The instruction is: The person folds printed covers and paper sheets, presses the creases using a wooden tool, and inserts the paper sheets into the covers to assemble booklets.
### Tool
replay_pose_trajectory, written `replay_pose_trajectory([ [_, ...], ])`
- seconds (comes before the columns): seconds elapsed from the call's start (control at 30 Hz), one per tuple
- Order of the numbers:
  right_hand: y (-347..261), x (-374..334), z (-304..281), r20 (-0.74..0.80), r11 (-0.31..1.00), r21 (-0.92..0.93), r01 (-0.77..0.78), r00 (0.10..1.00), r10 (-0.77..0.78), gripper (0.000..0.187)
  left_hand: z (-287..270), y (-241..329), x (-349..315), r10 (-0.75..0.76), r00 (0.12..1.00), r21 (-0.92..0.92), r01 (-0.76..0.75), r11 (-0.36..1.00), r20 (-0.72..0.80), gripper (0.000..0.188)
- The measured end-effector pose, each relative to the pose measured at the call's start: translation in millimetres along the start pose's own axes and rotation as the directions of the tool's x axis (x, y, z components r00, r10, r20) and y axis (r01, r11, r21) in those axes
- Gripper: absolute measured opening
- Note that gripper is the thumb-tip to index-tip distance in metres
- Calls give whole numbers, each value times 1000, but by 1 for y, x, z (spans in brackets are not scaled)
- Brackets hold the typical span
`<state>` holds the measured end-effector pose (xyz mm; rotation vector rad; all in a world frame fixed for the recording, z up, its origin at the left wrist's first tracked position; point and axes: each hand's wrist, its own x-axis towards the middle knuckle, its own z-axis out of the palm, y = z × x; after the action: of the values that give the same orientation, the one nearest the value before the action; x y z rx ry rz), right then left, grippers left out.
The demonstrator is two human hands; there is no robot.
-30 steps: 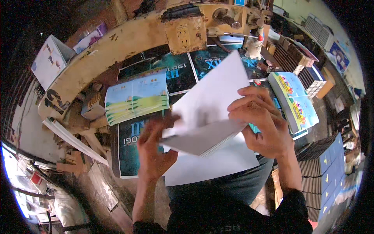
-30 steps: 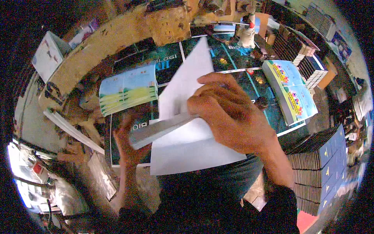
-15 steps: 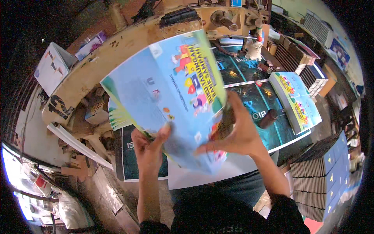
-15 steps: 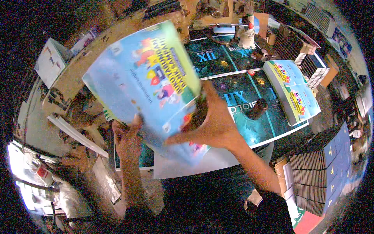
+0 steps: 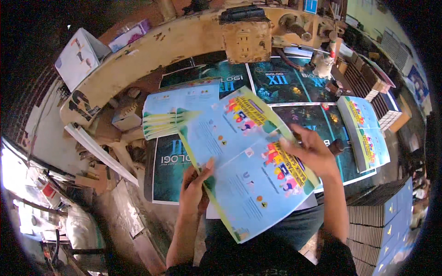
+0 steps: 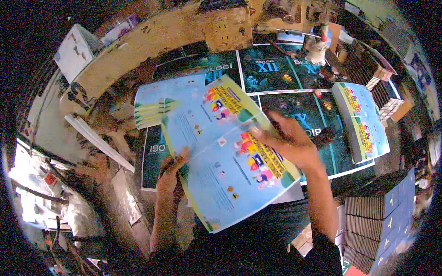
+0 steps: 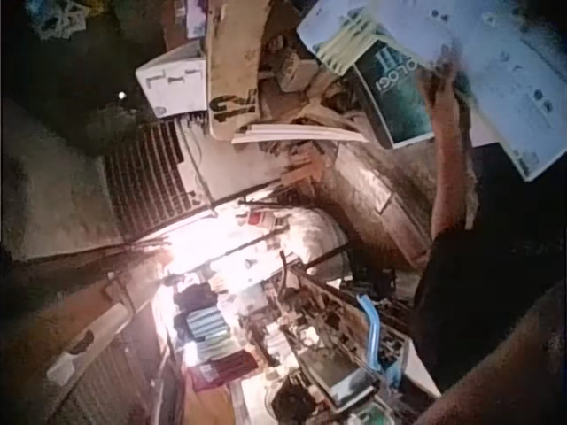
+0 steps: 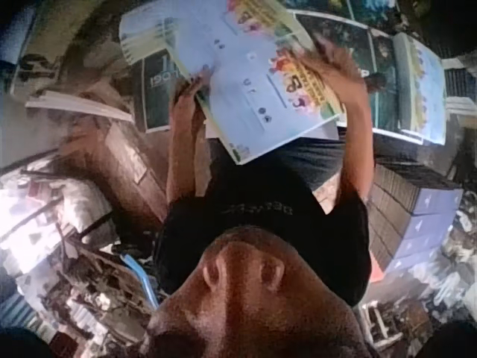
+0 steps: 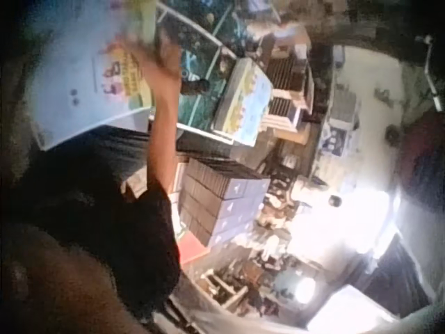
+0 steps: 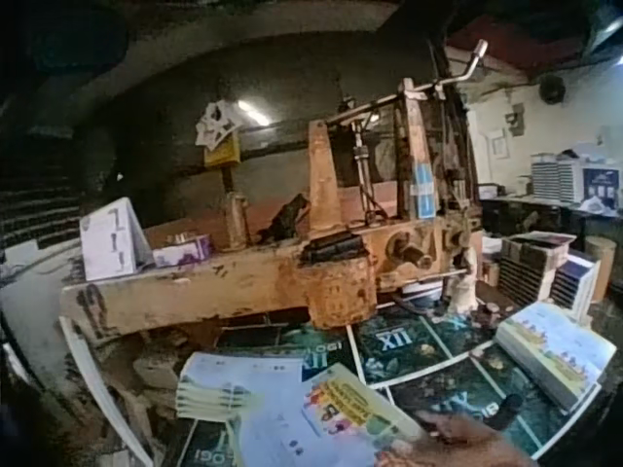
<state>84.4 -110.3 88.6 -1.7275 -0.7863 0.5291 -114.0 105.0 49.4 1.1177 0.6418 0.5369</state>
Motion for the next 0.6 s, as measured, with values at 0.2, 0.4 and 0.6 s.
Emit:
replay_pose_trajectory([
  [0.2,33,19,18,64,925,351,-149,989,135,45,-7,2,9,-64,997,-294,53,954,-30,31],
  [0.4,16,7,-1,-46,795,568,-213,956,289,57,-19,-4,119,228,974,-477,-195,857,11,29],
  [0.6,21,-35,5,-2,914,376,-149,987,162,51,-67,-24,253,192,962,-489,-265,831,-194,10],
])
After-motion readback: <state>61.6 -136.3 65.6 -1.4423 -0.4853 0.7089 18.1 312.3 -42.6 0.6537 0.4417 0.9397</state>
